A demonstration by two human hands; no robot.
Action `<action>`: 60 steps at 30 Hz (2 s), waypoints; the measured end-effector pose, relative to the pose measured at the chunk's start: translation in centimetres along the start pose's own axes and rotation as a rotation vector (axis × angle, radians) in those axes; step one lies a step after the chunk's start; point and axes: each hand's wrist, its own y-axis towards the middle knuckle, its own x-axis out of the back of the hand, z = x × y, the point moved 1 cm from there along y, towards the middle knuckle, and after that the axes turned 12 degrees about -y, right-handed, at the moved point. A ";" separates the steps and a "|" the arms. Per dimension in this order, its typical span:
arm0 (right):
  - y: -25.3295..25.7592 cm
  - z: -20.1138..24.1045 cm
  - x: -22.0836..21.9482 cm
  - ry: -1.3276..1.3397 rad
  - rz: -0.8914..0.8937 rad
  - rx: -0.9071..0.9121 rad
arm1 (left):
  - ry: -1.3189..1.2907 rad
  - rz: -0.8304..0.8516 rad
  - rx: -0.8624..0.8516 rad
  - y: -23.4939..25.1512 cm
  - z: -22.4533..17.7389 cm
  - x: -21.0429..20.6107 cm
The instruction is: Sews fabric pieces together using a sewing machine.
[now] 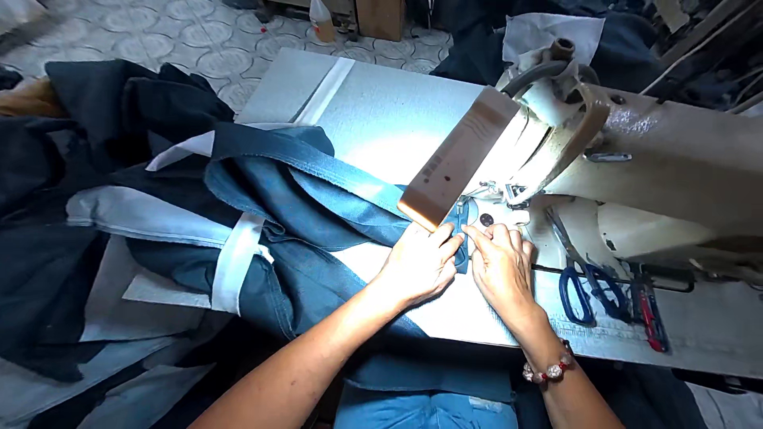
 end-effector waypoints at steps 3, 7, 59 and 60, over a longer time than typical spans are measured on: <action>0.9 0.1 -0.1 0.002 0.046 -0.039 | -0.003 -0.026 -0.015 0.7 1.0 -0.3; 2.2 0.2 0.2 0.068 0.138 -0.111 | 0.008 0.033 -0.007 1.8 2.1 0.1; -0.1 3.9 2.2 1.323 -0.085 -0.552 | 0.240 -0.432 -0.120 -9.5 -0.6 11.5; -0.9 4.0 2.8 1.340 -0.086 -0.573 | 0.251 -0.440 -0.112 -9.9 -0.2 11.4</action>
